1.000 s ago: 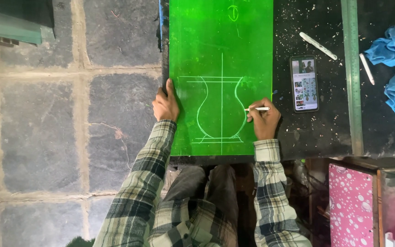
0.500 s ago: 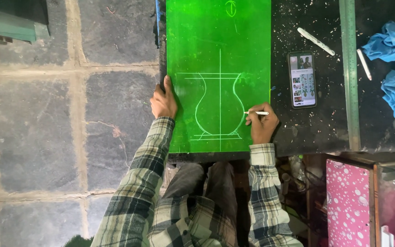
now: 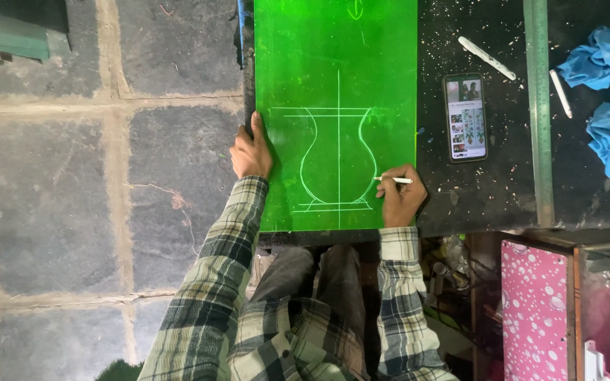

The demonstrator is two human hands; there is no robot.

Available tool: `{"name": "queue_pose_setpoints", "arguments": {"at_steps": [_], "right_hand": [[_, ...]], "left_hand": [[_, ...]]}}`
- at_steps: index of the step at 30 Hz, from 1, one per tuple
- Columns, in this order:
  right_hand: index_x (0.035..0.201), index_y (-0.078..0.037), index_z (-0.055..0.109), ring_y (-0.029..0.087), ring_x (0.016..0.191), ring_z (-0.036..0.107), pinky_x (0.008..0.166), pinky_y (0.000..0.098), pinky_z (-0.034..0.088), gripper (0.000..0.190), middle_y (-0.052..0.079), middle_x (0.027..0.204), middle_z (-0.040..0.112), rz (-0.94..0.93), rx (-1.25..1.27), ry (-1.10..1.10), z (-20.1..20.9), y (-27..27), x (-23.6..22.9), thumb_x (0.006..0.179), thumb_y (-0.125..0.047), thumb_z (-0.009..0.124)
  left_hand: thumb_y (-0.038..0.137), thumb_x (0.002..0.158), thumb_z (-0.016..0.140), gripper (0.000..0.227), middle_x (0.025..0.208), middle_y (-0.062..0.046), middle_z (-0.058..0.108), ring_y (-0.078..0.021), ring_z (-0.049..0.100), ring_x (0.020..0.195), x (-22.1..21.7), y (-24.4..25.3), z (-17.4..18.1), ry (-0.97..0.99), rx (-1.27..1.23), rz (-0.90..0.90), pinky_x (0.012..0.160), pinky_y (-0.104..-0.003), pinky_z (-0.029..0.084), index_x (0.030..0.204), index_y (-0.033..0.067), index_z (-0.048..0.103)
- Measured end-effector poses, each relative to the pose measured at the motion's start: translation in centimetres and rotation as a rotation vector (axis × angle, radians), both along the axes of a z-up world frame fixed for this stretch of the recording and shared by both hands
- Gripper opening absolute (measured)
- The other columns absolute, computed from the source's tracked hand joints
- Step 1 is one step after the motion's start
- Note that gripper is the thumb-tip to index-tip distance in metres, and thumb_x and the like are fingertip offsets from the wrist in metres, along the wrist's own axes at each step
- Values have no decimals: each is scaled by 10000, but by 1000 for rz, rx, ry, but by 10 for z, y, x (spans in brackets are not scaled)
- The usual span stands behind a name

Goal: Sketching a vase design on a piece of green glass using a white marker and a phone for reference.

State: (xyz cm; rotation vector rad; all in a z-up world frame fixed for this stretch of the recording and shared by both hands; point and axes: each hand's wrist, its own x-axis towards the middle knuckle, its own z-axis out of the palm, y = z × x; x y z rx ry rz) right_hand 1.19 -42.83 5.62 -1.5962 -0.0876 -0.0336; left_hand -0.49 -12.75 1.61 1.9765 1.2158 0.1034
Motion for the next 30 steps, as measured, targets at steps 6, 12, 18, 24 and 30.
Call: {"name": "queue_pose_setpoints", "arguments": {"at_steps": [6, 12, 18, 24, 30], "right_hand": [[850, 19, 594, 120, 634, 628, 507, 250, 522, 72, 116, 833, 667, -62, -37, -5, 2, 4, -12, 887, 77, 572], [850, 20, 594, 120, 632, 625, 504, 248, 525, 76, 116, 838, 668, -72, -42, -24, 1, 5, -24, 884, 81, 564], [839, 14, 602, 119, 606, 620, 475, 244, 512, 85, 115, 814, 665, -86, -64, 3, -2, 9, -37, 866, 85, 563], [836, -4, 602, 145, 579, 575, 464, 270, 470, 79, 121, 787, 643, -83, 167, 57, 4, 5, -40, 864, 60, 565], [883, -28, 581, 159, 615, 565, 501, 287, 448, 61, 116, 827, 640, -137, 365, 76, 7, -3, -36, 877, 33, 584]], "left_hand": [[758, 955, 270, 933, 1002, -296, 734, -415, 759, 918, 1, 0, -3, 10, -17, 9, 810, -535, 606, 1363, -21, 580], [763, 953, 277, 917, 1028, -287, 733, -430, 745, 946, -1, -1, 2, 10, -3, 16, 843, -539, 590, 1354, 4, 600], [761, 953, 280, 900, 1053, -285, 733, -435, 736, 980, -1, -2, 5, 20, -15, 20, 868, -536, 583, 1320, 20, 635], [770, 954, 283, 902, 1002, -261, 729, -379, 746, 911, 0, 2, -3, -1, -28, 15, 817, -526, 596, 1317, 9, 603], [577, 971, 535, 573, 890, -158, 672, -259, 663, 773, -20, -16, 18, -348, 235, 44, 710, -432, 566, 1121, 28, 598]]}}
